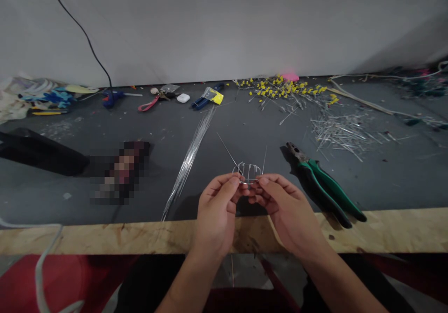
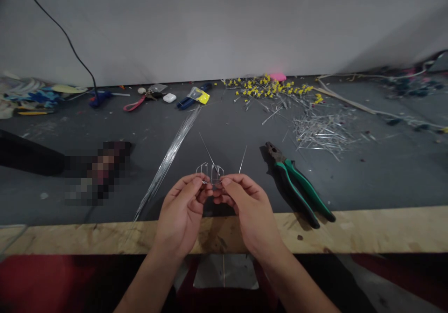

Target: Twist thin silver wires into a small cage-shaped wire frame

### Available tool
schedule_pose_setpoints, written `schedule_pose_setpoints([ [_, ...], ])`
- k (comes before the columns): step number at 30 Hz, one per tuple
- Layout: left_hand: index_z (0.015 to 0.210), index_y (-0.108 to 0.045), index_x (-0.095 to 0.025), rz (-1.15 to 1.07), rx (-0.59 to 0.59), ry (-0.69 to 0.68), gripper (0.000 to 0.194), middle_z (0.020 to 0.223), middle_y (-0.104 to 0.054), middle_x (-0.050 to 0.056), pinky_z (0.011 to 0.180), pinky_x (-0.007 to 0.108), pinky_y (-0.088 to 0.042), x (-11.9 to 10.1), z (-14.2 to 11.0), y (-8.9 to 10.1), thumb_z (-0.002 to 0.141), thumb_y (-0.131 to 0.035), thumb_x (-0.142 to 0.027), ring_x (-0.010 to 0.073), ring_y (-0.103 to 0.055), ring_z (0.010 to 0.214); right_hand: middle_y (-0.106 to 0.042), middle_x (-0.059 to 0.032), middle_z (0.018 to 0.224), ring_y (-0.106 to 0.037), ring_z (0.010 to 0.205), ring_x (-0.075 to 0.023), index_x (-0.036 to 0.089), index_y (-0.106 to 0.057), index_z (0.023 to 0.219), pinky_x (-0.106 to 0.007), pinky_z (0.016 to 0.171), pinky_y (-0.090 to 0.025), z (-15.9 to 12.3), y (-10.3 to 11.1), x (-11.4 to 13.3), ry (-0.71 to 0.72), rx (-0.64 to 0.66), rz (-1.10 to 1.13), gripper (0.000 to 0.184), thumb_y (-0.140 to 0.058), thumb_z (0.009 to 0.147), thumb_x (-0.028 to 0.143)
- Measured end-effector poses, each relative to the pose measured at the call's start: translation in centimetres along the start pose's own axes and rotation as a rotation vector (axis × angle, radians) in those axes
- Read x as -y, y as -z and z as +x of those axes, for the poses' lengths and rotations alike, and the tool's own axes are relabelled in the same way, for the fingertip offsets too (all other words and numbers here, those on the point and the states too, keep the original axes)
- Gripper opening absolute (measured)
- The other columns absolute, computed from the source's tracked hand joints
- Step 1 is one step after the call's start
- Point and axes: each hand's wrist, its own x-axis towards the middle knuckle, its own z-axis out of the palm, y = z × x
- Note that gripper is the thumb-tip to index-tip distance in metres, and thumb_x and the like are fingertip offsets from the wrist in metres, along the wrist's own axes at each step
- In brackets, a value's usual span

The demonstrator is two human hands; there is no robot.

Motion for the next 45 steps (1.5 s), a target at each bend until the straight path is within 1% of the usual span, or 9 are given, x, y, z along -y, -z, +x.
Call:
schedule_pose_setpoints([
  [15,0.074,-0.069,-0.014,0.019,0.017,-0.033,0.004,0.074,-0.069,0.002,0.065,0.021,-0.051,0.1,0.1,0.3,0.075,-0.066,-0.015,0.0086,-0.062,0.064,-0.069,0.0003,0.073,-0.063,0.067,-0.0107,0.020,-0.069,0.072,-0.021,0.062,-0.050,0.2,0.2,-0.3,-0.032,0.074,0.049,0.006,-0.072,0.073,0.025],
  [19,0.072,-0.068,-0.012,-0.007,0.046,0.018,0.005,0.074,-0.068,0.003,0.063,0.019,-0.051,-0.3,0.2,0.4,0.075,-0.065,-0.014,0.0082,-0.061,0.064,-0.068,0.0015,0.071,-0.062,0.066,-0.0103,0.021,-0.069,0.071,-0.023,0.067,-0.051,0.3,0.7,-0.2,-0.092,0.135,0.087,0.006,-0.072,0.072,0.025],
  [23,0.071,-0.067,-0.012,-0.021,0.067,0.150,0.006,0.069,-0.066,0.002,0.057,0.018,-0.050,-1.0,0.2,0.5,0.075,-0.066,-0.017,0.0069,-0.059,0.058,-0.067,0.0008,0.073,-0.062,0.069,-0.0110,0.021,-0.070,0.072,-0.023,0.068,-0.051,0.4,1.0,-0.2,-0.194,0.244,0.106,0.007,-0.072,0.073,0.028],
  [25,0.070,-0.067,-0.013,0.008,0.069,0.153,0.007,0.068,-0.065,0.001,0.057,0.018,-0.049,-1.2,0.2,0.6,0.075,-0.066,-0.017,0.0072,-0.059,0.057,-0.066,0.0006,0.074,-0.061,0.070,-0.0116,0.021,-0.069,0.071,-0.024,0.067,-0.050,0.5,1.1,-0.2,-0.201,0.278,0.088,0.009,-0.071,0.073,0.029],
  [27,0.070,-0.067,-0.013,0.076,0.053,0.070,0.006,0.070,-0.066,0.002,0.059,0.019,-0.050,-1.3,0.3,0.7,0.074,-0.066,-0.017,0.0081,-0.059,0.060,-0.064,0.0013,0.074,-0.059,0.070,-0.0114,0.021,-0.068,0.073,-0.024,0.068,-0.048,0.7,1.2,-0.3,-0.140,0.247,0.004,0.008,-0.071,0.074,0.029],
  [30,0.072,-0.068,-0.014,0.241,0.007,-0.084,0.005,0.074,-0.067,0.002,0.062,0.022,-0.049,-1.2,0.3,0.9,0.074,-0.066,-0.019,0.0096,-0.060,0.064,-0.060,0.0041,0.069,-0.052,0.063,-0.0092,0.023,-0.068,0.082,-0.022,0.062,-0.043,0.9,1.3,-0.3,0.034,0.120,-0.261,0.009,-0.069,0.076,0.029],
  [34,0.076,-0.069,-0.016,0.387,-0.038,-0.140,0.006,0.072,-0.067,0.001,0.065,0.023,-0.049,-0.7,0.1,1.4,0.076,-0.066,-0.021,0.0097,-0.060,0.065,-0.055,0.0050,0.064,-0.046,0.059,-0.0095,0.023,-0.065,0.085,-0.023,0.056,-0.037,0.8,1.6,-0.6,0.151,0.075,-0.538,0.013,-0.064,0.080,0.035],
  [42,0.078,-0.070,-0.018,0.527,-0.022,-0.164,0.008,0.070,-0.068,-0.001,0.065,0.021,-0.049,-0.3,-0.2,1.4,0.078,-0.064,-0.024,0.0082,-0.061,0.064,-0.059,0.0025,0.074,-0.052,0.065,-0.0120,0.022,-0.061,0.095,-0.026,0.061,-0.040,0.6,2.0,-0.9,0.168,0.066,-0.574,0.016,-0.060,0.081,0.032],
  [45,0.078,-0.070,-0.018,0.557,-0.018,-0.173,0.008,0.071,-0.069,-0.001,0.065,0.021,-0.050,-0.4,-0.3,1.3,0.077,-0.064,-0.023,0.0085,-0.061,0.064,-0.059,0.0019,0.073,-0.051,0.064,-0.0120,0.021,-0.062,0.090,-0.026,0.061,-0.039,0.5,2.1,-0.9,0.177,0.071,-0.597,0.013,-0.059,0.081,0.030],
])
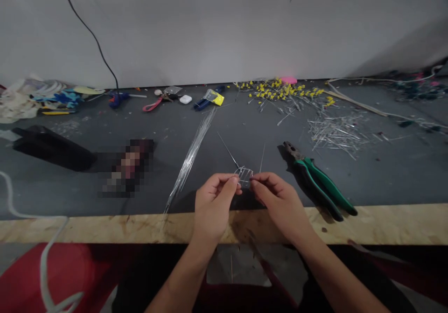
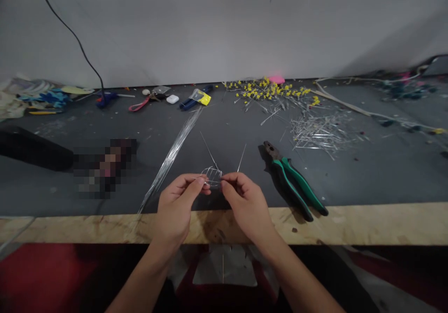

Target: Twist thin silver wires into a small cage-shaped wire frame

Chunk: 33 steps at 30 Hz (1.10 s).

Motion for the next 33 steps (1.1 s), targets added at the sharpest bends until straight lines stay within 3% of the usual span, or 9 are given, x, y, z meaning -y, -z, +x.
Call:
schedule_pose_setpoints([
  [11,0.077,-0.071,-0.016,0.036,0.032,0.035,0.008,0.072,-0.070,0.002,0.064,0.024,-0.051,-0.4,-0.1,-0.2,0.074,-0.066,-0.022,0.0113,-0.063,0.063,-0.058,0.0004,0.066,-0.048,0.057,-0.0124,0.019,-0.065,0.085,-0.026,0.052,-0.035,-0.2,0.3,-0.2,-0.038,0.049,0.010,0.021,-0.066,0.076,0.037],
  [19,0.075,-0.069,-0.015,-0.051,0.089,0.051,0.007,0.073,-0.068,0.001,0.064,0.023,-0.049,-0.4,0.0,-0.1,0.074,-0.066,-0.021,0.0093,-0.061,0.063,-0.051,0.0046,0.056,-0.042,0.051,-0.0104,0.019,-0.060,0.072,-0.024,0.049,-0.032,-0.5,0.7,0.6,0.012,0.094,-0.033,0.021,-0.063,0.078,0.040],
  [24,0.072,-0.068,-0.014,-0.157,0.143,0.075,0.006,0.070,-0.066,0.002,0.064,0.024,-0.048,-0.6,0.1,0.0,0.075,-0.065,-0.018,0.0099,-0.059,0.063,-0.052,0.0038,0.060,-0.045,0.055,-0.0106,0.020,-0.059,0.074,-0.024,0.053,-0.036,-0.5,0.7,0.9,0.074,0.150,0.031,0.015,-0.061,0.080,0.034],
  [33,0.080,-0.070,-0.016,0.017,0.044,-0.021,0.010,0.073,-0.069,0.002,0.069,0.024,-0.050,0.0,-0.1,-0.2,0.076,-0.066,-0.023,0.0113,-0.063,0.067,-0.064,-0.0001,0.076,-0.054,0.065,-0.0136,0.021,-0.067,0.085,-0.029,0.064,-0.043,0.5,0.6,-0.1,0.037,0.019,0.064,0.019,-0.070,0.071,0.035],
])
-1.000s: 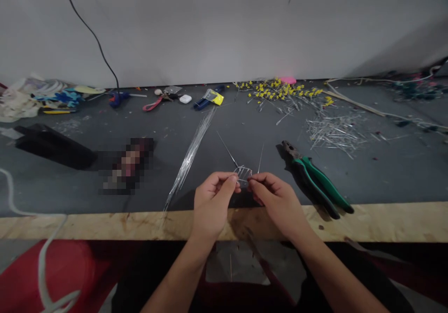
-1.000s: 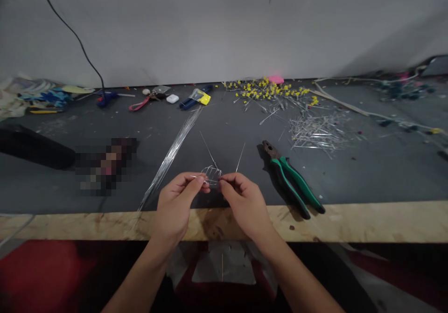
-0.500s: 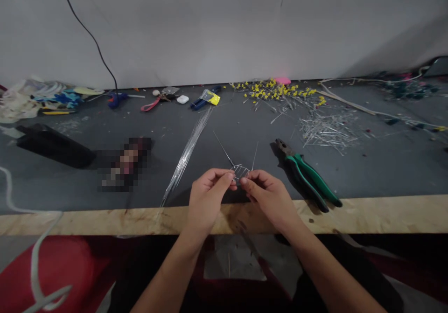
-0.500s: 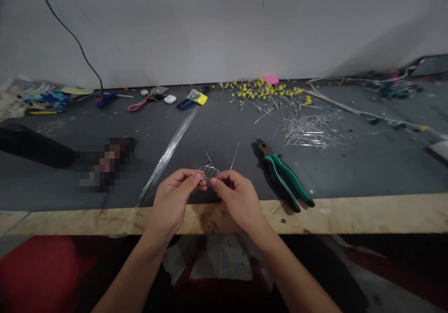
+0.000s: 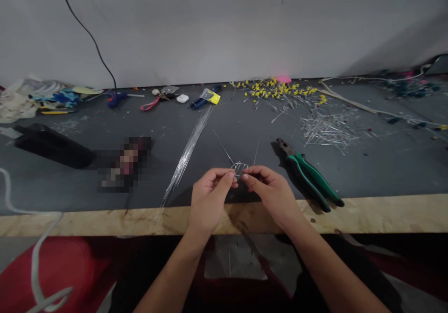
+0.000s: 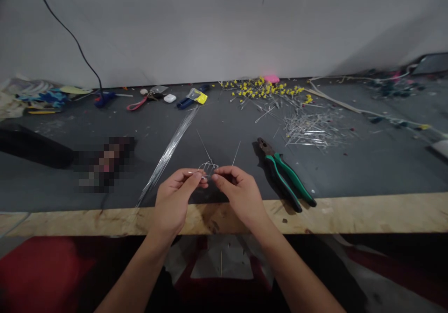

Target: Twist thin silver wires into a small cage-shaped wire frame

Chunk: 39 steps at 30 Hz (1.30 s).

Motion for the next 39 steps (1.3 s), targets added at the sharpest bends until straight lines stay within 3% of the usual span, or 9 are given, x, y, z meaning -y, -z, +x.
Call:
schedule_pose_setpoints([
  [13,0.078,-0.069,-0.016,0.021,-0.013,-0.011,0.008,0.071,-0.069,0.001,0.067,0.023,-0.050,0.0,0.3,0.1,0.076,-0.065,-0.022,0.0104,-0.063,0.064,-0.063,0.0004,0.071,-0.056,0.065,-0.0144,0.021,-0.065,0.078,-0.030,0.067,-0.044,0.1,-0.3,-0.2,-0.035,0.031,0.066,0.013,-0.068,0.073,0.032],
  [29,0.073,-0.067,-0.013,-0.235,0.055,0.107,0.007,0.068,-0.066,0.002,0.065,0.026,-0.048,-0.3,0.8,0.3,0.073,-0.066,-0.019,0.0107,-0.060,0.064,-0.060,0.0023,0.073,-0.056,0.064,-0.0113,0.020,-0.062,0.077,-0.028,0.067,-0.045,-0.4,-1.1,-0.1,0.012,0.065,0.191,0.007,-0.065,0.078,0.027],
  [39,0.076,-0.069,-0.014,-0.147,-0.010,0.042,0.008,0.069,-0.067,0.001,0.067,0.025,-0.050,0.0,0.8,0.3,0.073,-0.067,-0.021,0.0106,-0.061,0.065,-0.062,0.0000,0.074,-0.055,0.064,-0.0119,0.019,-0.066,0.080,-0.025,0.058,-0.046,-0.1,-1.5,0.1,-0.138,0.061,0.246,0.014,-0.067,0.076,0.032],
])
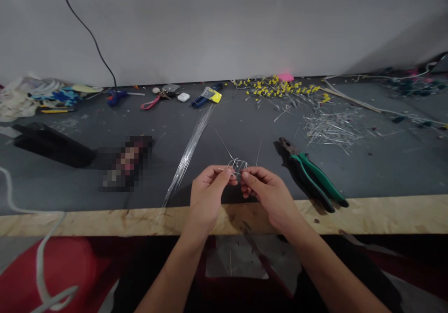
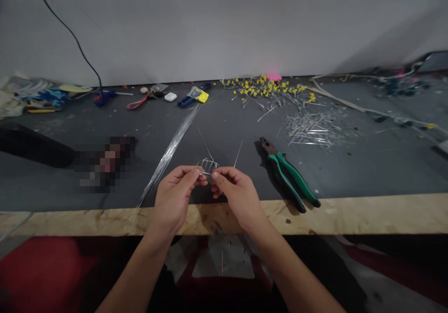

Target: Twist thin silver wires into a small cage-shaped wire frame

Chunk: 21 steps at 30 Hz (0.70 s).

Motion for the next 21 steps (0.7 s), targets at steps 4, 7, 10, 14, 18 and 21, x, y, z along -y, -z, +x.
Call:
schedule_pose_setpoints([
  [4,0.075,-0.069,-0.014,0.041,-0.019,0.003,0.008,0.068,-0.067,0.001,0.065,0.024,-0.050,0.0,0.0,0.0,0.072,-0.067,-0.021,0.0101,-0.061,0.065,-0.062,-0.0001,0.072,-0.055,0.063,-0.0114,0.018,-0.067,0.078,-0.025,0.058,-0.045,0.2,0.3,0.1,0.005,0.007,-0.021,0.014,-0.068,0.074,0.031],
  [7,0.075,-0.068,-0.014,0.045,-0.013,0.017,0.007,0.068,-0.067,0.001,0.065,0.024,-0.050,0.0,0.1,0.0,0.072,-0.067,-0.021,0.0098,-0.061,0.063,-0.063,0.0009,0.070,-0.053,0.059,-0.0098,0.019,-0.067,0.077,-0.024,0.057,-0.044,0.4,0.8,0.1,0.019,0.033,-0.067,0.012,-0.068,0.075,0.031],
  [10,0.075,-0.068,-0.014,0.028,0.013,0.028,0.007,0.069,-0.067,0.001,0.065,0.024,-0.050,0.0,0.1,0.1,0.073,-0.067,-0.020,0.0098,-0.061,0.064,-0.065,0.0012,0.071,-0.053,0.058,-0.0092,0.020,-0.067,0.077,-0.024,0.058,-0.044,0.6,1.1,0.2,0.027,0.062,-0.084,0.010,-0.067,0.075,0.029],
  [14,0.076,-0.068,-0.014,0.004,0.044,0.035,0.006,0.069,-0.067,0.001,0.066,0.023,-0.049,0.1,0.1,0.2,0.074,-0.066,-0.019,0.0095,-0.061,0.064,-0.065,0.0018,0.070,-0.055,0.058,-0.0094,0.021,-0.068,0.076,-0.025,0.059,-0.045,0.6,1.1,0.3,0.001,0.038,-0.034,0.008,-0.070,0.072,0.027],
  [18,0.076,-0.068,-0.013,-0.016,0.039,0.036,0.006,0.069,-0.066,0.001,0.066,0.024,-0.050,0.2,0.1,0.0,0.074,-0.067,-0.019,0.0103,-0.061,0.065,-0.065,0.0009,0.072,-0.057,0.060,-0.0106,0.020,-0.069,0.076,-0.026,0.059,-0.047,0.4,0.8,0.3,0.012,-0.049,0.024,0.012,-0.073,0.067,0.028],
  [21,0.076,-0.068,-0.013,-0.051,0.021,0.036,0.007,0.070,-0.066,0.002,0.066,0.025,-0.050,0.2,0.1,-0.1,0.073,-0.067,-0.019,0.0109,-0.061,0.066,-0.066,0.0005,0.072,-0.058,0.064,-0.0114,0.020,-0.069,0.078,-0.025,0.059,-0.047,0.4,0.5,-0.1,0.046,-0.084,0.032,0.013,-0.073,0.069,0.030],
])
